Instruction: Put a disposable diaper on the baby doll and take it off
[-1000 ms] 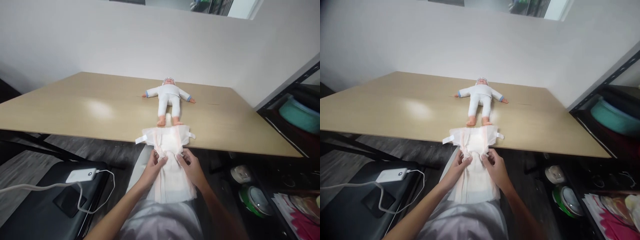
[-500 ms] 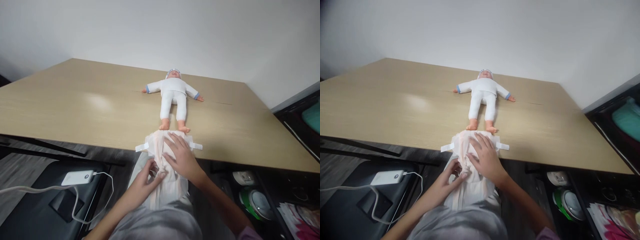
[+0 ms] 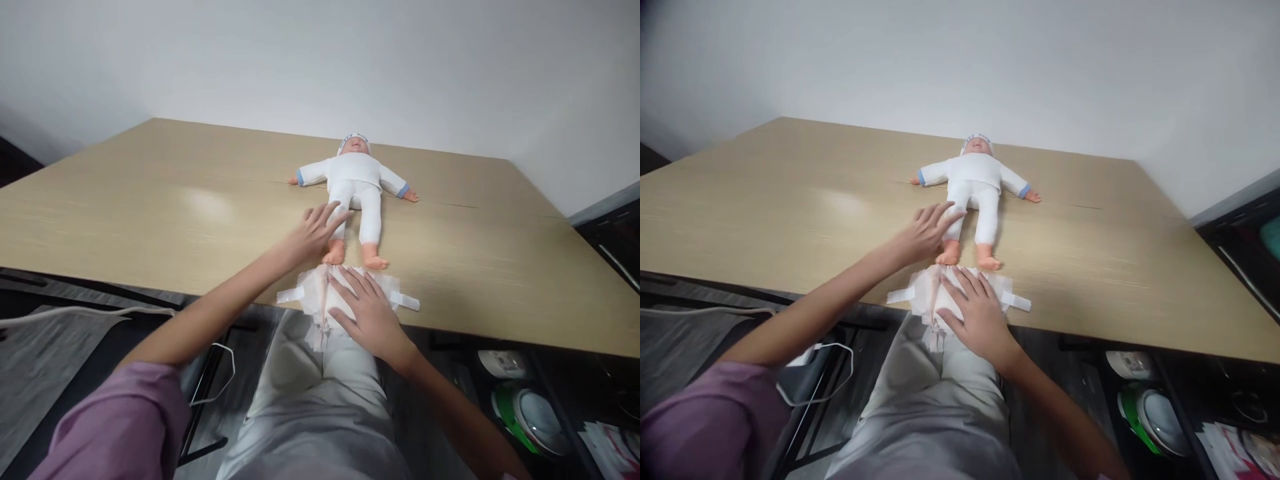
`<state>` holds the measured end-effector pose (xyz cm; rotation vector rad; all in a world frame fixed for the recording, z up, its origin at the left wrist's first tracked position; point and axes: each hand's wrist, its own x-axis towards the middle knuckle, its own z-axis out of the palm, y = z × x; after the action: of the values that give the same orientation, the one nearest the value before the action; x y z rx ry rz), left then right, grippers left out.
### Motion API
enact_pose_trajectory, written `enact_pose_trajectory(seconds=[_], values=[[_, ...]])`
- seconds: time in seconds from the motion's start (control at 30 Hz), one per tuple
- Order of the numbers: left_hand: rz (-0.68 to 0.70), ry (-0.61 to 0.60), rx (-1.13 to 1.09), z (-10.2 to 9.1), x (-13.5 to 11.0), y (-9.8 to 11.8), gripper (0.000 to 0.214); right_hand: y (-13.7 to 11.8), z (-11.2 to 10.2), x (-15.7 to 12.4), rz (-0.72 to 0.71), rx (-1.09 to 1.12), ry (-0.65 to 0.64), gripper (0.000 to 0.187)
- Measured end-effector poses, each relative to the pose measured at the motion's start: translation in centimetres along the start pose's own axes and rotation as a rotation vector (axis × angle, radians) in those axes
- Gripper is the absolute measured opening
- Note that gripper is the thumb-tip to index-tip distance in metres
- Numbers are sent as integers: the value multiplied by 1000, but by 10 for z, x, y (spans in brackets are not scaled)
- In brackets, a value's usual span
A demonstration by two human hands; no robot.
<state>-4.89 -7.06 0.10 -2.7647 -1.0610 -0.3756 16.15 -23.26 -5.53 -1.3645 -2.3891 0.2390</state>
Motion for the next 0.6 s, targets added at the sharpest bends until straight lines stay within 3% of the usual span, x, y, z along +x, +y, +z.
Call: enact_pose_trajectory(seconds=[0.13, 0.2, 0.33, 0.43, 0.5, 0.6], values=[[374, -140, -104, 12, 38, -8, 95, 0, 0, 0, 6, 27, 13, 62], [483, -159, -187, 14, 49, -9, 93, 0, 0, 0, 6, 40, 9, 63], [559, -91, -331, 18, 64, -12, 66, -1, -3, 0, 22, 72, -8, 65], [615, -82, -283, 22, 73, -14, 35, 3, -8, 3, 25, 103, -44, 68], [632, -84, -277, 21, 77, -16, 29, 9, -12, 8, 4, 118, -78, 70], [593, -33, -453, 9, 86, -23, 32, 22, -14, 17, -27, 114, -127, 72]])
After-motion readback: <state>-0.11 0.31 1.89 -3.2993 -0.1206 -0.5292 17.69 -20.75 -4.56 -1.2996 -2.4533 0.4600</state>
